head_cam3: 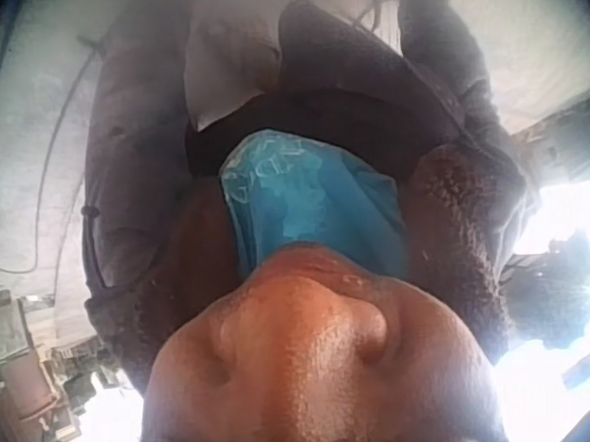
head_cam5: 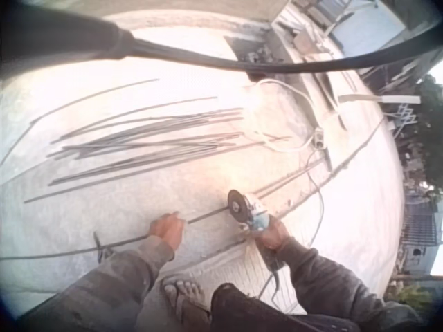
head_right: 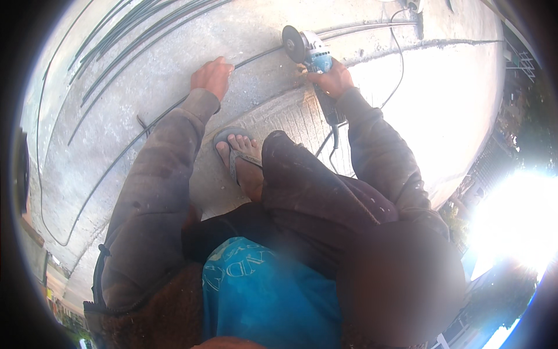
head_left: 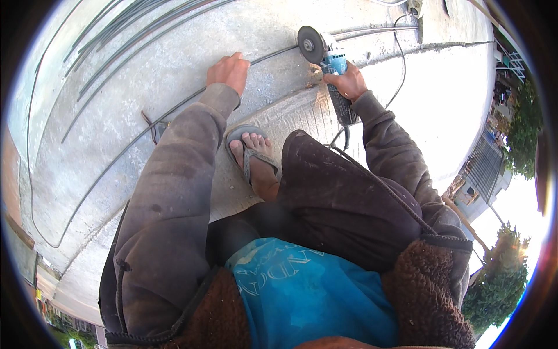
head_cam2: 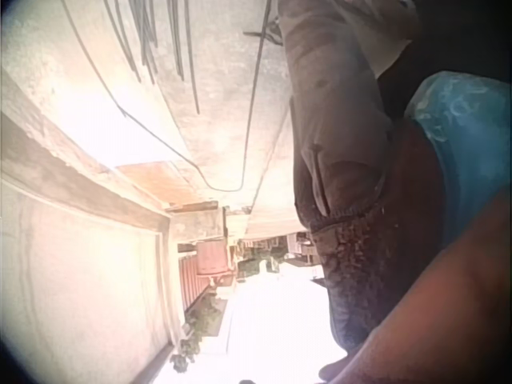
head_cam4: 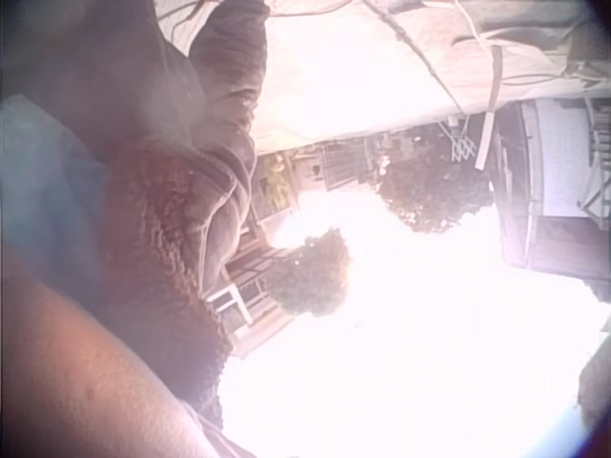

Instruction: The person uses an angle grinder to cut several metal rods on a concrete floor, then uses a hammer to bend the cut ends of the rods. The cut pieces are gathered and arranged on the floor.

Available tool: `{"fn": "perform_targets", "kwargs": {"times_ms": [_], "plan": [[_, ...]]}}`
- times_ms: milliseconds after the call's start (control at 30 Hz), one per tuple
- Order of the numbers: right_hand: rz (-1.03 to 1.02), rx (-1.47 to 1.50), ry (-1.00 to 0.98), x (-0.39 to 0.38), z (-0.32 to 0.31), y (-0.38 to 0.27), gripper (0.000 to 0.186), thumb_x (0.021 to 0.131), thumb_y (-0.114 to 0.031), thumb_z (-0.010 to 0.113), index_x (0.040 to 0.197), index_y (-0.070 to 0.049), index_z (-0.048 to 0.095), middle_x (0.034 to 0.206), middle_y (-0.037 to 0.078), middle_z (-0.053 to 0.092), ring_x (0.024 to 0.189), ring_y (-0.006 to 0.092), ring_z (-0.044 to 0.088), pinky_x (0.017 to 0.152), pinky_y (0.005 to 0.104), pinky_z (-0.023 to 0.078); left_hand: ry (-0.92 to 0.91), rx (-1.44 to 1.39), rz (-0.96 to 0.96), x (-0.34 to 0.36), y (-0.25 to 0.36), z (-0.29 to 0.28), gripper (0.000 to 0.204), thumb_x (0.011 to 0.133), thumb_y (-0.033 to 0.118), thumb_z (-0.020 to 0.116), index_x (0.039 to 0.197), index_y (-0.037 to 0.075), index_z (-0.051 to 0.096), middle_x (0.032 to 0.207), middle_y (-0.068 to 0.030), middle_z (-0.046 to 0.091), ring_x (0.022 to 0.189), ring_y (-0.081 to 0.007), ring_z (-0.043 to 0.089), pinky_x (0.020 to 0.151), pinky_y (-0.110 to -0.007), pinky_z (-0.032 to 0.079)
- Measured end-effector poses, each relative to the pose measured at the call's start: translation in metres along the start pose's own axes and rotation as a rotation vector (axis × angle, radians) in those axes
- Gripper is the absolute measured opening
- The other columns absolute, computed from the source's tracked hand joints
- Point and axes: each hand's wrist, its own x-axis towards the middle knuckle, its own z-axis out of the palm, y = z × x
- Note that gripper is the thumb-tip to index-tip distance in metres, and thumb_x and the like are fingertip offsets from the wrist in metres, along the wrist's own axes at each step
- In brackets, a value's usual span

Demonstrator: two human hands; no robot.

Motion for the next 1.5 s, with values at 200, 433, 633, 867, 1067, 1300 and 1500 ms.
{"fn": "perform_targets", "kwargs": {"times_ms": [200,433,633,867,1067,1300,1500], "plan": [[-0.029,-0.006,0.014,0.0,0.001,0.002,0.063,0.068,-0.034,0.078,0.119,-0.001,0.063,0.106,0.019,0.07,0.098,0.0306,0.068,0.087,0.0391,0.052,-0.009,-0.028,0.004,0.0,-0.003,-0.002,0.016,0.09,0.012,0.057,0.098,0.012,0.071,0.1,-0.0109,0.067,0.096,-0.031,0.066,0.082,-0.045,0.052],[0.039,-0.024,-0.002,-0.005,-0.002,-0.008,0.061,0.067,-0.033,0.078,0.118,-0.002,0.064,0.104,0.018,0.07,0.096,0.0284,0.068,0.084,0.038,0.053,-0.032,-0.05,-0.016,-0.001,-0.002,-0.006,0.017,0.092,0.018,0.055,0.099,0.007,0.067,0.095,-0.016,0.069,0.095,-0.034,0.067,0.081,-0.046,0.052],[0.049,-0.003,0.009,0.005,-0.001,-0.013,0.061,0.066,-0.033,0.077,0.116,0.0,0.064,0.103,0.018,0.07,0.095,0.0284,0.068,0.085,0.0382,0.053,-0.047,-0.084,-0.009,0.001,-0.004,-0.007,0.019,0.093,0.02,0.055,0.097,0.005,0.066,0.094,-0.0177,0.069,0.094,-0.0347,0.066,0.081,-0.046,0.052],[0.02,-0.034,0.032,0.008,-0.003,-0.02,0.06,0.065,-0.031,0.076,0.114,0.001,0.064,0.101,0.019,0.07,0.094,0.0301,0.068,0.084,0.0386,0.053,-0.019,-0.079,-0.004,0.001,-0.005,-0.003,0.017,0.091,0.017,0.055,0.095,0.004,0.065,0.095,-0.0185,0.069,0.092,-0.0358,0.067,0.08,-0.046,0.052],[0.006,-0.046,0.036,0.007,-0.002,-0.015,0.06,0.065,-0.03,0.076,0.113,0.003,0.064,0.098,0.02,0.07,0.091,0.0304,0.068,0.082,0.0391,0.053,-0.006,-0.065,0.038,0.003,-0.009,0.005,0.016,0.09,0.013,0.054,0.092,0.001,0.065,0.092,-0.019,0.068,0.09,-0.036,0.067,0.079,-0.046,0.053],[-0.013,-0.113,0.02,0.008,-0.003,0.006,0.064,0.066,-0.033,0.078,0.115,0.005,0.062,0.1,0.021,0.07,0.092,0.0306,0.069,0.081,0.0398,0.054,0.006,-0.076,0.044,0.001,-0.004,-0.006,0.017,0.088,0.009,0.053,0.089,0.002,0.068,0.096,-0.0174,0.068,0.091,-0.0351,0.068,0.078,-0.044,0.054],[0.016,-0.107,0.002,0.009,-0.003,0.009,0.063,0.065,-0.034,0.079,0.114,0.003,0.063,0.102,0.021,0.069,0.095,0.0314,0.068,0.083,0.0405,0.053,-0.016,-0.041,0.047,0.001,-0.002,-0.008,0.017,0.087,0.008,0.053,0.092,0.002,0.068,0.097,-0.0175,0.069,0.091,-0.0356,0.068,0.077,-0.044,0.055]]}}
